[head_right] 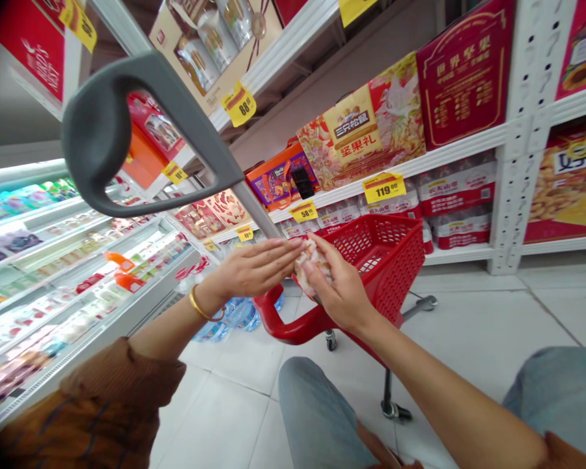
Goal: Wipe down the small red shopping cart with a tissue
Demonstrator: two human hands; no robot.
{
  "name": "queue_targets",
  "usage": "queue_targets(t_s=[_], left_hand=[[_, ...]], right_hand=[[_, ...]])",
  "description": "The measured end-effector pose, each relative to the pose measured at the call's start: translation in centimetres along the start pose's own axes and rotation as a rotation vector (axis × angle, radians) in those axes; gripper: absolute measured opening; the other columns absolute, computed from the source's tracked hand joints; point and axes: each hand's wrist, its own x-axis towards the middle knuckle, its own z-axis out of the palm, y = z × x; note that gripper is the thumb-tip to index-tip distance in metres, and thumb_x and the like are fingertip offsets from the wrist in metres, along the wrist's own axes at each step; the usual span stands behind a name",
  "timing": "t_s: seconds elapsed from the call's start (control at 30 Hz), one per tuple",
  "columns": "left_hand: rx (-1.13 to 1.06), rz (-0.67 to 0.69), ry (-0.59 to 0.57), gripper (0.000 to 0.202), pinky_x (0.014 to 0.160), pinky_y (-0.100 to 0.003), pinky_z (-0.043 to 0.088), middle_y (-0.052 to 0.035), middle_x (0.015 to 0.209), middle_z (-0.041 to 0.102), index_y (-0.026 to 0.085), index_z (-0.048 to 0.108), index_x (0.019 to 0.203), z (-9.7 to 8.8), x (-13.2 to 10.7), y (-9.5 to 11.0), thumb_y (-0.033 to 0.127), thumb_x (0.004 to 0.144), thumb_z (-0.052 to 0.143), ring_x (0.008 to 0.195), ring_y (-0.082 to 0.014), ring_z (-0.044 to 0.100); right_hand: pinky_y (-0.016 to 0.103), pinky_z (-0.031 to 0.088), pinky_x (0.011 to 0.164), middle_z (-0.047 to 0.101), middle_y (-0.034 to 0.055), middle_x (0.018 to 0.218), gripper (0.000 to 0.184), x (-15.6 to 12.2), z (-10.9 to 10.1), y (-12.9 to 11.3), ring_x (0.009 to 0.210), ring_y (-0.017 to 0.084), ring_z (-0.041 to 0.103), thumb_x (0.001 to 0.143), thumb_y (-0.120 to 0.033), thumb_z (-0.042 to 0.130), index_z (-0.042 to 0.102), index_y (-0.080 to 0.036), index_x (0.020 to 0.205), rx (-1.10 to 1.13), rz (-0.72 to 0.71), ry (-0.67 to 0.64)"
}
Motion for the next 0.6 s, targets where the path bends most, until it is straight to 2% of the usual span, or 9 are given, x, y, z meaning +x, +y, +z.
queue_targets(t_s=[0.03,0.1,0.17,0.23,0.43,0.6], left_hand=[[-0.026,-0.037,0.014,0.039,0.121,-0.03,0.021,-0.0106,0.141,0.049,0.006,0.048,0.13,0.1,0.0,0.0,0.019,0.094,0.045,0.139,-0.0151,0.031],[-0.077,-0.098,0.027,0.04,0.121,-0.029,0.022,-0.0114,0.143,0.047,0.005,0.047,0.131,0.1,0.1,0.1,0.018,0.093,0.045,0.14,-0.0146,0.028],[-0.102,-0.129,0.033,0.04,0.121,-0.028,0.022,-0.0095,0.142,0.048,0.007,0.045,0.132,0.1,0.2,0.1,0.017,0.094,0.045,0.14,-0.0132,0.027],[-0.101,-0.137,0.043,0.038,0.12,-0.027,0.022,-0.0086,0.14,0.051,0.006,0.046,0.131,0.0,0.2,0.2,0.017,0.094,0.044,0.139,-0.0131,0.028],[-0.103,-0.126,0.02,0.036,0.12,-0.03,0.023,-0.011,0.141,0.049,0.006,0.048,0.128,-0.2,0.3,0.4,0.016,0.094,0.044,0.14,-0.0143,0.027],[-0.062,-0.136,0.011,0.033,0.12,-0.028,0.021,-0.0089,0.139,0.053,0.007,0.05,0.126,-0.5,0.6,0.5,0.016,0.096,0.042,0.138,-0.0136,0.031]], right_hand=[[0.029,0.052,0.076,0.066,0.0048,0.1,0.035,0.8,0.3,-0.4,0.083,0.015,0.064,0.093,-0.044,0.048,0.054,-0.023,0.12,0.105,0.033,-0.039],[0.023,0.046,0.057,0.058,-0.0012,0.071,0.031,1.9,0.8,-0.9,0.059,0.01,0.053,0.093,-0.05,0.046,0.056,-0.02,0.093,0.295,0.096,-0.166],[0.021,0.037,0.047,0.047,-0.005,0.061,0.035,2.4,1.0,-1.0,0.05,0.008,0.041,0.091,-0.053,0.048,0.05,-0.02,0.078,0.415,0.134,-0.277],[0.02,0.034,0.046,0.044,-0.0055,0.062,0.035,2.4,0.9,-0.8,0.051,0.007,0.039,0.088,-0.052,0.053,0.048,-0.02,0.077,0.447,0.153,-0.325],[0.02,0.036,0.05,0.048,-0.0044,0.069,0.028,1.4,0.2,0.3,0.056,0.007,0.042,0.086,-0.046,0.059,0.055,-0.018,0.088,0.391,0.206,-0.365],[0.021,0.043,0.057,0.056,-0.0012,0.079,0.032,0.2,-0.1,1.2,0.066,0.01,0.05,0.082,-0.047,0.064,0.058,-0.019,0.094,0.373,0.287,-0.376]])
